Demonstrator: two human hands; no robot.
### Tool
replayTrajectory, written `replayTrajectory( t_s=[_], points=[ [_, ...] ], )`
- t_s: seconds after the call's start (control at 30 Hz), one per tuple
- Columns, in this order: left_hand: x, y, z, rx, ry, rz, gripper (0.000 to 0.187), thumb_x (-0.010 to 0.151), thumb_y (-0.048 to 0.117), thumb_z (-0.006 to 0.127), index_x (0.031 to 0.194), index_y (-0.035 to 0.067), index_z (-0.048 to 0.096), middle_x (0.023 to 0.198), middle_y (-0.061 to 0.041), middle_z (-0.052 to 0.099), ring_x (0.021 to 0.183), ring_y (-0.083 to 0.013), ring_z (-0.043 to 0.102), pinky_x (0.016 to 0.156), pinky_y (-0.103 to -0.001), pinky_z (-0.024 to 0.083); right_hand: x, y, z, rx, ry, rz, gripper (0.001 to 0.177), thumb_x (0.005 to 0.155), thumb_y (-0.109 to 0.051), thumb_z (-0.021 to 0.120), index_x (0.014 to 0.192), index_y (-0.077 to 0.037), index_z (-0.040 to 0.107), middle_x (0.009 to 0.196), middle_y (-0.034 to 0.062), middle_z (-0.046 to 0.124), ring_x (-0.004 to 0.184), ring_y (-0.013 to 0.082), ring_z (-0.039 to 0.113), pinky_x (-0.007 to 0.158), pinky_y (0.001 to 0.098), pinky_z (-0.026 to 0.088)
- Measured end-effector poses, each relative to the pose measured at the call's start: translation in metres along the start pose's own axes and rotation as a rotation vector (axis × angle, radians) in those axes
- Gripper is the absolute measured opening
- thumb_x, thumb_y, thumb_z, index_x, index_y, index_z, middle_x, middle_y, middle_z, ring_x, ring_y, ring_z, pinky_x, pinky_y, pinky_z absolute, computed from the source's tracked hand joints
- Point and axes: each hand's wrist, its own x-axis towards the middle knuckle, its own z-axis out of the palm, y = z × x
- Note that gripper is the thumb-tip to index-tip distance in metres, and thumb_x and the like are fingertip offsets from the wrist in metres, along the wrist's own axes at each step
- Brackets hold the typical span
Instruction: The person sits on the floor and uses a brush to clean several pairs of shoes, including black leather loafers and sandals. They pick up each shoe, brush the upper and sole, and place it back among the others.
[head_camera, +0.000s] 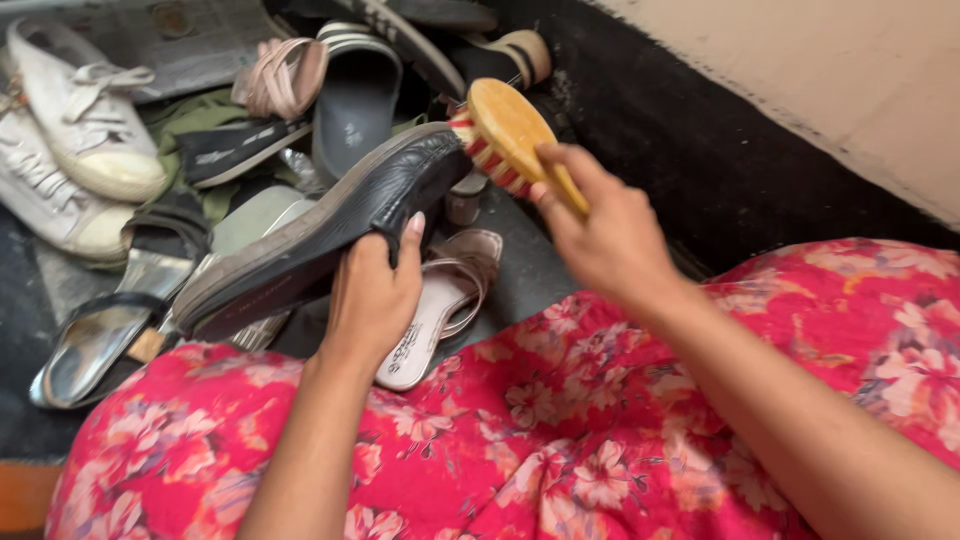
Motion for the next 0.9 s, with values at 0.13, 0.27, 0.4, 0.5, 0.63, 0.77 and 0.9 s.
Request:
replayTrajectory(
  t_s=[0.13,0.27,0.4,0.5,0.63,0.77,0.9],
  points=[
    [0.002,-0.004,-0.007,0.044,-0.031,-0.013,0.047,0.102,0.037,0.055,0.102,-0.008,0.069,0.098,-0.036,0.065,0.101,-0.0521,0.062,0.084,-0.055,0.049,-0.032,-0.007,0.023,0.107,-0.002,-0.240,0.039,0.100,-0.030,0.062,0.139,-0.023,0.059,0.106,0.0181,0.075,0.096,0.0319,0.077,0.081,0.0417,0.059],
    [0.000,-0.015,-0.018,0.000,0.012,-0.017,0.047,0.095,0.036,0.056,0.108,-0.007,0.068,0.106,-0.034,0.069,0.106,-0.0475,0.066,0.090,-0.051,0.050,-0.031,-0.007,0.036,0.021,0.000,-0.301,0.044,0.094,-0.025,0.061,0.137,-0.024,0.060,0.106,0.0180,0.075,0.091,0.0380,0.074,0.075,0.0447,0.056],
    [0.004,-0.008,-0.027,-0.161,0.021,-0.217,0.060,0.097,0.052,0.059,0.118,-0.004,0.068,0.112,-0.024,0.073,0.110,-0.0343,0.071,0.098,-0.043,0.052,-0.004,-0.002,0.034,-0.018,0.019,-0.080,0.039,0.102,-0.032,0.058,0.140,-0.025,0.053,0.096,0.0202,0.074,0.087,0.0395,0.073,0.072,0.0488,0.054],
    [0.016,0.005,-0.031,-0.660,0.025,-0.061,0.066,0.101,0.055,0.059,0.137,0.000,0.056,0.137,-0.016,0.063,0.126,-0.0240,0.061,0.108,-0.040,0.044,-0.008,0.000,0.039,0.081,0.037,-0.015,0.041,0.104,-0.034,0.054,0.144,-0.025,0.048,0.087,0.0199,0.074,0.079,0.0339,0.075,0.069,0.0461,0.055],
    [0.033,0.010,-0.047,-1.597,-0.178,-0.059,0.069,0.103,0.052,0.053,0.154,0.005,0.047,0.155,-0.013,0.054,0.137,-0.0230,0.059,0.121,-0.042,0.046,-0.039,-0.012,0.058,0.258,-0.040,-0.013,0.043,0.105,-0.035,0.048,0.145,-0.021,0.042,0.083,0.0175,0.073,0.070,0.0263,0.076,0.062,0.0421,0.056],
    [0.044,0.000,-0.065,-2.002,-0.205,0.035,0.060,0.111,0.049,0.040,0.153,0.006,0.045,0.154,-0.013,0.053,0.137,-0.0275,0.057,0.117,-0.044,0.047,-0.064,-0.028,0.058,0.276,-0.175,0.006,0.046,0.105,-0.034,0.046,0.148,-0.020,0.039,0.077,0.0177,0.071,0.063,0.0256,0.072,0.060,0.0428,0.054],
    [0.043,-0.020,-0.073,-2.084,-0.033,-0.100,0.060,0.106,0.045,0.032,0.143,0.004,0.052,0.142,-0.016,0.063,0.132,-0.0337,0.062,0.115,-0.052,0.049,-0.079,-0.031,0.055,0.317,-0.273,-0.113,0.043,0.106,-0.032,0.047,0.147,-0.018,0.041,0.088,0.0140,0.073,0.069,0.0225,0.073,0.062,0.0404,0.056]
  ],
)
